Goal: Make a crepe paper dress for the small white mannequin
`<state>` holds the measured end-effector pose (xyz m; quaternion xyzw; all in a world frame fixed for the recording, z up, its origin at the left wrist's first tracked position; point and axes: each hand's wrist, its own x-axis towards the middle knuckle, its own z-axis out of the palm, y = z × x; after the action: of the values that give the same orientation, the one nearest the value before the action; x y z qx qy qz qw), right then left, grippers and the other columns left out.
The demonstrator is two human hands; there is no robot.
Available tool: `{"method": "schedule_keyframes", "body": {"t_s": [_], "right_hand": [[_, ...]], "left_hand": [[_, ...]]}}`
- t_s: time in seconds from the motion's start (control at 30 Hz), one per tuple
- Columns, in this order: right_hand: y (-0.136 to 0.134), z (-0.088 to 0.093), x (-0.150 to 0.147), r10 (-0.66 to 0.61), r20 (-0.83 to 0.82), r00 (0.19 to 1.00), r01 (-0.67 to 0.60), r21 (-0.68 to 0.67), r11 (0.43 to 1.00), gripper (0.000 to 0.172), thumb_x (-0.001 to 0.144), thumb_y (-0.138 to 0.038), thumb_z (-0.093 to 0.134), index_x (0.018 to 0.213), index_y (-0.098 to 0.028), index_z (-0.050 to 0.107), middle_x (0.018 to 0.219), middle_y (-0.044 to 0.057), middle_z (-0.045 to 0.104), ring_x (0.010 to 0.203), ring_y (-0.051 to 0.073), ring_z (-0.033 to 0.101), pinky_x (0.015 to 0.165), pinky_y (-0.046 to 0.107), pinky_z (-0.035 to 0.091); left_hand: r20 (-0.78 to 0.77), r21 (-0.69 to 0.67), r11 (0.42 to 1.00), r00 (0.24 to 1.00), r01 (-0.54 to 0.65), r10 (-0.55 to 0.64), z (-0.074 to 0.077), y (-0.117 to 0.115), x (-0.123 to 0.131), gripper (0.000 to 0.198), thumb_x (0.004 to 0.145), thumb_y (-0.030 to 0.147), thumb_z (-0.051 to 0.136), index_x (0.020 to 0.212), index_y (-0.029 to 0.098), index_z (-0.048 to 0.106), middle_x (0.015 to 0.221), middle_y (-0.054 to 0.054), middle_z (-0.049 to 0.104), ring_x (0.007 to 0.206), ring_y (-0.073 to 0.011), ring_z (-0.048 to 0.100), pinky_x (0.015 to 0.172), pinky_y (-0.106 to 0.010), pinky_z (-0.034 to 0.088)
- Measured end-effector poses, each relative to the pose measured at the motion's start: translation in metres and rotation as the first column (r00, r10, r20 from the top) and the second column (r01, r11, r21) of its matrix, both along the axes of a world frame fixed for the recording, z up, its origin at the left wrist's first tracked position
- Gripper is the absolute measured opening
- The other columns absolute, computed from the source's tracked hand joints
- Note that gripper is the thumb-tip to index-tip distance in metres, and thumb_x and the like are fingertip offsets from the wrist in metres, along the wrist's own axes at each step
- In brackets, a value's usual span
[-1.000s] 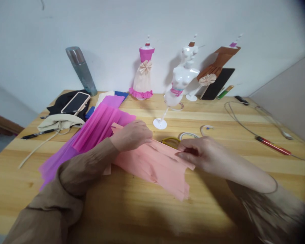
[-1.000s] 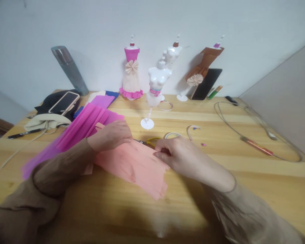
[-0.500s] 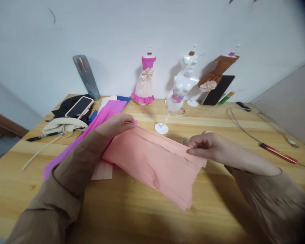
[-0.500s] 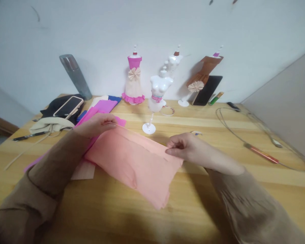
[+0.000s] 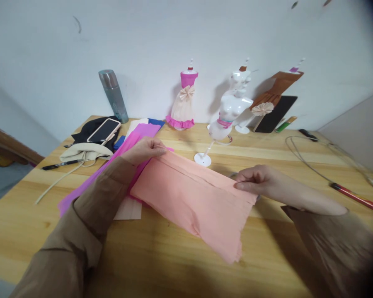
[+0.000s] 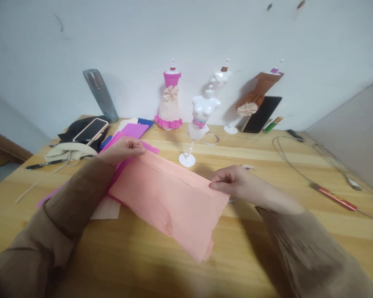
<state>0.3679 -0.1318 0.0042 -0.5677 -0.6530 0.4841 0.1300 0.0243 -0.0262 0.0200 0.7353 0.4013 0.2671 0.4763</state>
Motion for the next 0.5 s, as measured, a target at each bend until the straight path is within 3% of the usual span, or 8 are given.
{"method": "schedule_keyframes", "body": {"t_s": [0.5], "right_hand": [[0.000,0.009,-0.007,-0.064,-0.004,0.998,0.064,-0.036,0.997,0.053,0.065,-0.068,0.071,0.069,-0.016,0.063,0.056,-0.003,0.053,0.052,0.009,0.046,0.051,0.024,0.036]], "left_hand": [[-0.014,-0.048,0.998,0.999,-0.049,0.048,-0.010,0.009,-0.007,0.025,0.067,0.037,0.072,0.065,0.014,0.061,0.056,0.004,0.054,0.054,-0.0086,0.046,0.055,-0.022,0.035]]}}
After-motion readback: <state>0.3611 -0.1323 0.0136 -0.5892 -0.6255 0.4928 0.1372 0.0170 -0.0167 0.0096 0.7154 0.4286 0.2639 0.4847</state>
